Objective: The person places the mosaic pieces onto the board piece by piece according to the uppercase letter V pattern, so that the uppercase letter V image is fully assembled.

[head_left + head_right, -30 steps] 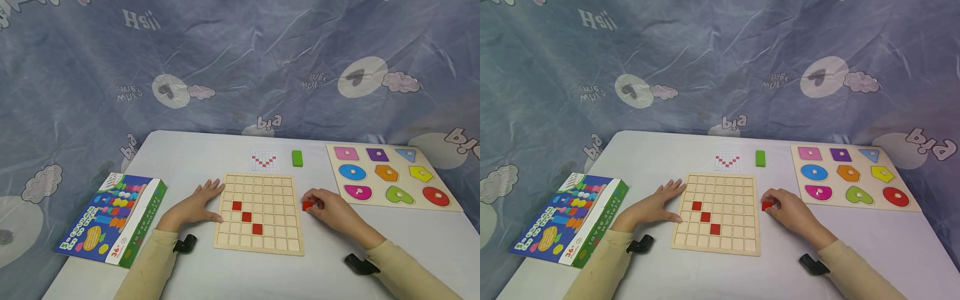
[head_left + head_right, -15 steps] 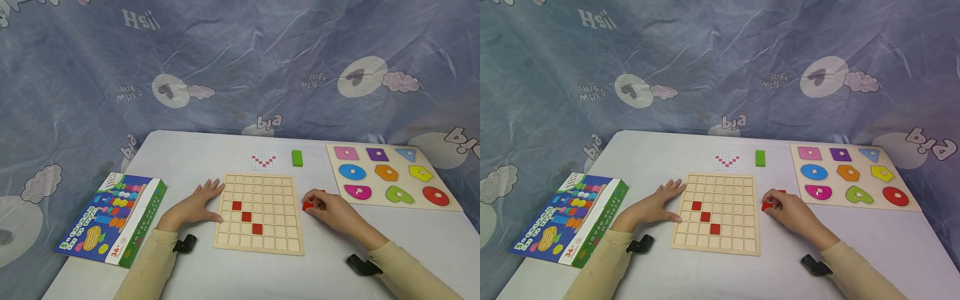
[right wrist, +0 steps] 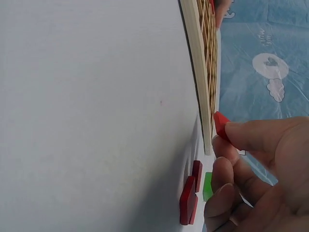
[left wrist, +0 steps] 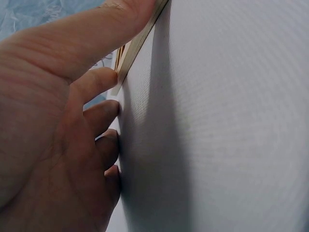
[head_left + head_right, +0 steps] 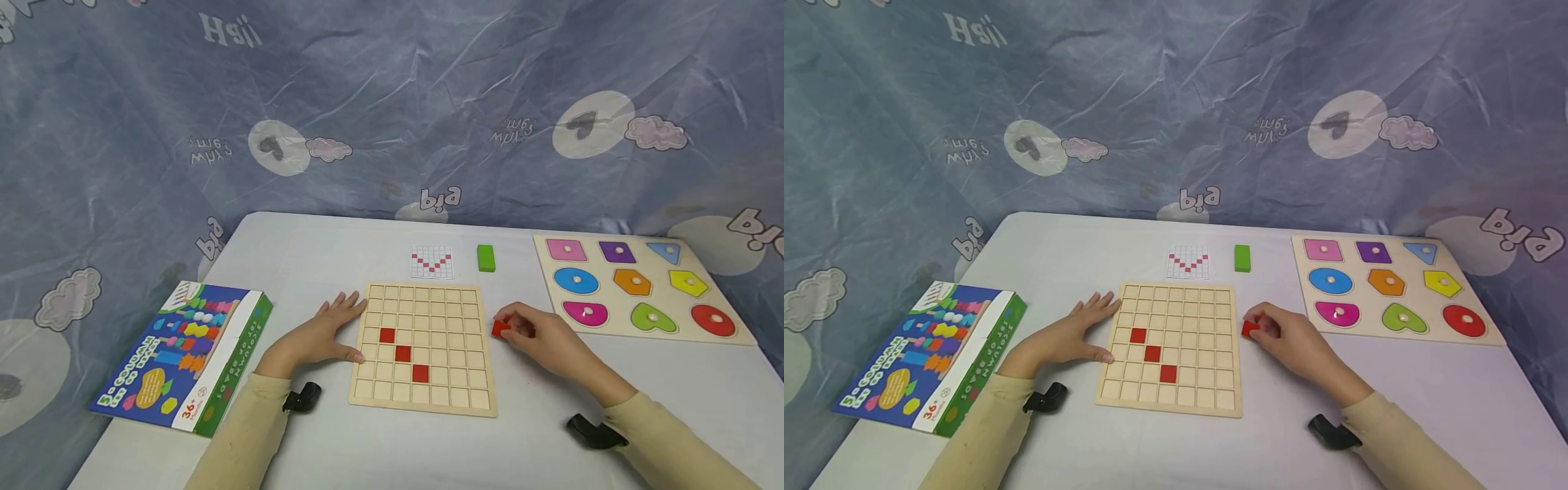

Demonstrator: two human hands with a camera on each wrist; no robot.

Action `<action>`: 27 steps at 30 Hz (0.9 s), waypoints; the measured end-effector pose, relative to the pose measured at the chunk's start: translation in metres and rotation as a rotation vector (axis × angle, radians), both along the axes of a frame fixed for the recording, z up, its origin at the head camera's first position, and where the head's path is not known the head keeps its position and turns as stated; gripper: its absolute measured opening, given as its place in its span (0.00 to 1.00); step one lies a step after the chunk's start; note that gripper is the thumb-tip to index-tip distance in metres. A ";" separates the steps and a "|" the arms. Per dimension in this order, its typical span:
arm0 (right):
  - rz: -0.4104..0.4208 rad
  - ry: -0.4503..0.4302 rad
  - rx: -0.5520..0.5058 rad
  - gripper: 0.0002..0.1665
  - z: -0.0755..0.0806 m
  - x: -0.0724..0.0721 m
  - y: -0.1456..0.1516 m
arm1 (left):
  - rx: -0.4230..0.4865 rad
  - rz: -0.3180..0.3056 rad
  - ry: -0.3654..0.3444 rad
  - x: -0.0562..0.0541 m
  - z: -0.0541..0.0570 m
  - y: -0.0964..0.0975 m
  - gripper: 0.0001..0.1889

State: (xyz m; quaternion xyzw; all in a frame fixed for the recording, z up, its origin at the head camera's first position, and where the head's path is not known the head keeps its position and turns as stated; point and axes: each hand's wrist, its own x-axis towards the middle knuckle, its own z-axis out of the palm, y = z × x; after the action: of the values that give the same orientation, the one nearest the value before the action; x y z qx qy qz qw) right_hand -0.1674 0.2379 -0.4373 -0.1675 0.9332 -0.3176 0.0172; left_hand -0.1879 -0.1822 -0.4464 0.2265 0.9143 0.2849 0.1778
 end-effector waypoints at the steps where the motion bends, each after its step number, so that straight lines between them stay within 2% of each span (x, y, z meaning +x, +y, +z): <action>1: -0.003 0.003 -0.007 0.14 0.000 0.000 0.000 | 0.001 0.000 0.001 0.000 0.000 0.000 0.58; 11: -0.019 0.016 -0.035 0.16 0.002 -0.003 -0.007 | -0.007 -0.003 0.013 -0.001 -0.001 0.000 0.58; 27: -0.006 0.038 -0.091 0.13 0.007 -0.006 -0.027 | 0.000 0.003 0.013 -0.001 -0.001 0.000 0.58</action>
State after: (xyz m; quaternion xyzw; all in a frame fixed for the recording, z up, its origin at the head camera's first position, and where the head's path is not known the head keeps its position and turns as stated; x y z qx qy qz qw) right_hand -0.1731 0.2104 -0.4299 -0.1714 0.9184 -0.3565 -0.0093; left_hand -0.1888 -0.1818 -0.4469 0.2269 0.9157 0.2838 0.1715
